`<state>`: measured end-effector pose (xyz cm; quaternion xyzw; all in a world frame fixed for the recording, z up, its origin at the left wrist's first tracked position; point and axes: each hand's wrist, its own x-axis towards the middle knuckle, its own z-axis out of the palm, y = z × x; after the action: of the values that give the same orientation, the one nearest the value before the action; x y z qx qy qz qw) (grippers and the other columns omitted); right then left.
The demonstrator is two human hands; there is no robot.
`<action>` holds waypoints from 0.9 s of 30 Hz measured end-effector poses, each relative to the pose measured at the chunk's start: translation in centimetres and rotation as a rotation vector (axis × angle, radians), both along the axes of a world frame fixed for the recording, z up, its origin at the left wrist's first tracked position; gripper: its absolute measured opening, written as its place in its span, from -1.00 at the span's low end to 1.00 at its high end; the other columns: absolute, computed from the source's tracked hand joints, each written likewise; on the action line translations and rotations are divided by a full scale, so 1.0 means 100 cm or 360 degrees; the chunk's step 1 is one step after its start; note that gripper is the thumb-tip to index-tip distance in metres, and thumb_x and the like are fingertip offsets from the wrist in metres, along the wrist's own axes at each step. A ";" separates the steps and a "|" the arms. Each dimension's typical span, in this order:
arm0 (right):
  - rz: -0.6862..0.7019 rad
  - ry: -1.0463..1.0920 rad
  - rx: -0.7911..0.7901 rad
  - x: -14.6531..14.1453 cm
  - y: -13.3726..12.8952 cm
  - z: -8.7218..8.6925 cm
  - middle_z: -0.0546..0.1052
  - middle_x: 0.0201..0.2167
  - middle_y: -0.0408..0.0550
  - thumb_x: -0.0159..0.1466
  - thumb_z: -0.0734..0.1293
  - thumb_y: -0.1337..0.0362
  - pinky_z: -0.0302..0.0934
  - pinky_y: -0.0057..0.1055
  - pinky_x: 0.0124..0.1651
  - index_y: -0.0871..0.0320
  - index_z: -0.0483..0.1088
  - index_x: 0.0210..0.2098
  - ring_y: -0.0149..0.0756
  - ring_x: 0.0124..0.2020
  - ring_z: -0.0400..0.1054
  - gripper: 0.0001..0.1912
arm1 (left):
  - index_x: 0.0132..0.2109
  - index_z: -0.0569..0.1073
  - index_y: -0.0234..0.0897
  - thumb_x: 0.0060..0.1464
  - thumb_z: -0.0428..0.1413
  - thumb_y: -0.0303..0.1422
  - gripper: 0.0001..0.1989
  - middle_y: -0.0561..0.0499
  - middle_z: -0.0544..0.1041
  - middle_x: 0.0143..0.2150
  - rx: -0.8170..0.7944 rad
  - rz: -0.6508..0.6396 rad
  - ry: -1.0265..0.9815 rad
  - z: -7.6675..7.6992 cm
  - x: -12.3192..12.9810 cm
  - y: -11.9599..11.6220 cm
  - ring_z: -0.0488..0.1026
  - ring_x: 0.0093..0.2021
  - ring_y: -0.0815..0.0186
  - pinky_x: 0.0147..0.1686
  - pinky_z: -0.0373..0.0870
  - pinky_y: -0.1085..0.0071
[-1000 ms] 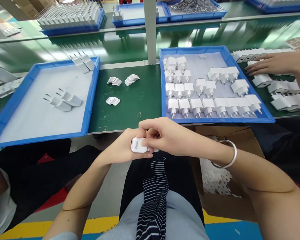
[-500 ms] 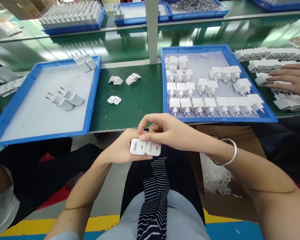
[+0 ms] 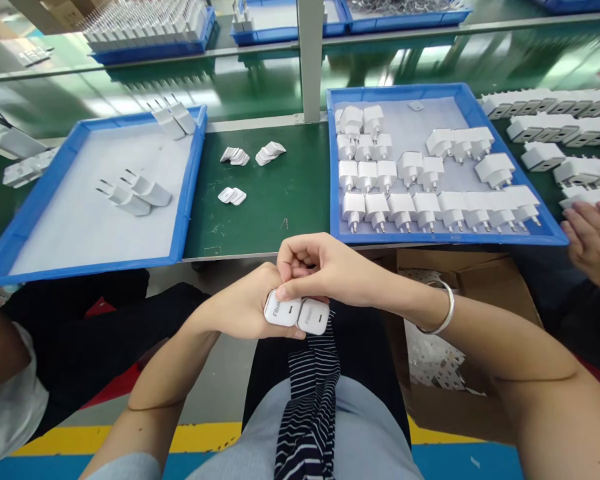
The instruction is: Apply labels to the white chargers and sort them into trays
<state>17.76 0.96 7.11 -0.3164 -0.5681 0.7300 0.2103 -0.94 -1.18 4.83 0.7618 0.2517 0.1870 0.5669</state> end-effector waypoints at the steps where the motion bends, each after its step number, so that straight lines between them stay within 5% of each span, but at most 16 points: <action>1: 0.0013 -0.0007 -0.0009 0.000 0.000 0.000 0.25 -0.60 -0.31 0.09 0.57 0.26 0.02 -0.55 -0.51 0.20 0.35 -0.47 -0.54 -0.55 0.10 -0.68 | -0.14 0.61 -0.30 -0.06 0.36 -0.40 -0.73 0.01 0.63 -0.24 -0.0010 -0.0022 0.0014 0.001 0.000 0.000 0.56 -0.27 0.32 -0.23 0.47 0.45; 7: 0.0055 -0.0003 -0.0049 0.000 0.001 -0.002 0.22 -0.60 -0.32 0.09 0.58 0.22 0.01 -0.56 -0.51 0.19 0.33 -0.46 -0.54 -0.56 0.09 -0.65 | -0.07 0.62 -0.30 -0.05 0.38 -0.36 -0.65 -0.04 0.64 -0.17 -0.0097 -0.0022 -0.0021 -0.003 0.000 -0.001 0.58 -0.20 0.27 -0.16 0.51 0.40; 14: 0.0073 0.0173 -0.0133 0.009 0.009 -0.005 0.38 -0.47 -0.21 0.33 0.41 0.12 0.06 -0.55 -0.47 0.19 0.41 -0.27 -0.51 -0.50 0.20 -0.76 | 0.02 0.61 -0.31 -0.10 0.42 -0.41 -0.54 -0.09 0.67 -0.07 -0.0156 0.0127 -0.0257 -0.004 -0.005 0.001 0.62 -0.08 0.20 0.00 0.53 0.36; 27: 0.0119 0.0139 -0.0053 0.017 0.006 -0.006 0.44 -0.39 -0.17 0.32 0.45 0.19 0.16 -0.53 -0.38 0.18 0.45 -0.25 -0.48 -0.43 0.27 -0.82 | -0.01 0.62 -0.33 -0.11 0.43 -0.36 -0.54 -0.12 0.67 -0.08 -0.0302 0.0163 -0.0232 -0.010 -0.005 -0.001 0.62 -0.09 0.15 -0.02 0.55 0.29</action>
<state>19.41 1.60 6.50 -0.2663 -0.5575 0.7599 0.2023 -1.45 -1.25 3.80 0.6753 0.2652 0.2458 0.6428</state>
